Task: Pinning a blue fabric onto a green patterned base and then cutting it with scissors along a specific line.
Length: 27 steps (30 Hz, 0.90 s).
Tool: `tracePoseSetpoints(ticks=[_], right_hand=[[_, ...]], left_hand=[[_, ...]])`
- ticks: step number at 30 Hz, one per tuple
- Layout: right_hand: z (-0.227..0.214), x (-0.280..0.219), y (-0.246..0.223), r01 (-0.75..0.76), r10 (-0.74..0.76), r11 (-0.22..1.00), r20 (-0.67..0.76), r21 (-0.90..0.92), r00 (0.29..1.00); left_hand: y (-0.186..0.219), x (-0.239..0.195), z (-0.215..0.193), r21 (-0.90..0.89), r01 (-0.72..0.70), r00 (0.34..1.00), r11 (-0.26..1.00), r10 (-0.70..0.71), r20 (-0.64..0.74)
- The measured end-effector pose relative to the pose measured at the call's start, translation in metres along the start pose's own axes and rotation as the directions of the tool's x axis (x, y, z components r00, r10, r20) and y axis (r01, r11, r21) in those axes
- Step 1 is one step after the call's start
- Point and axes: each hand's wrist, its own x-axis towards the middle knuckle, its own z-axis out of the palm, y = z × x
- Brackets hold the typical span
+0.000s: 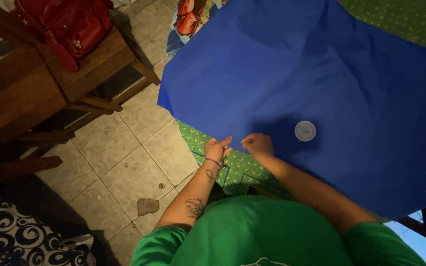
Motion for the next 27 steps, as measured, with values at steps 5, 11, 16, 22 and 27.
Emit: tracePoseSetpoints(ticks=[5, 11, 16, 22, 27], right_hand=[[0.005, 0.004, -0.003, -0.014, 0.013, 0.999, 0.01, 0.042, 1.0], [0.0, 0.002, -0.013, 0.018, -0.018, 0.998, 0.014, 0.058, 1.0], [0.0, 0.005, -0.018, -0.011, 0.011, 1.0, -0.001, -0.004, 1.0], [0.013, 0.015, -0.015, -0.019, 0.02, 0.998, -0.012, 0.053, 1.0], [0.028, 0.027, -0.002, -0.057, 0.058, 0.998, 0.028, -0.032, 0.998]], left_hand=[[0.018, -0.019, 0.007, -0.033, 0.009, 1.0, 0.999, -0.009, -0.004], [0.024, -0.027, 0.012, -0.053, 0.014, 1.0, 0.998, -0.015, -0.013], [0.028, -0.033, 0.012, -0.051, 0.035, 0.999, 0.998, -0.035, -0.003], [0.03, -0.034, 0.014, -0.077, 0.042, 0.999, 0.996, -0.043, -0.012], [0.029, -0.034, 0.015, -0.12, 0.019, 0.999, 0.993, -0.023, -0.033]])
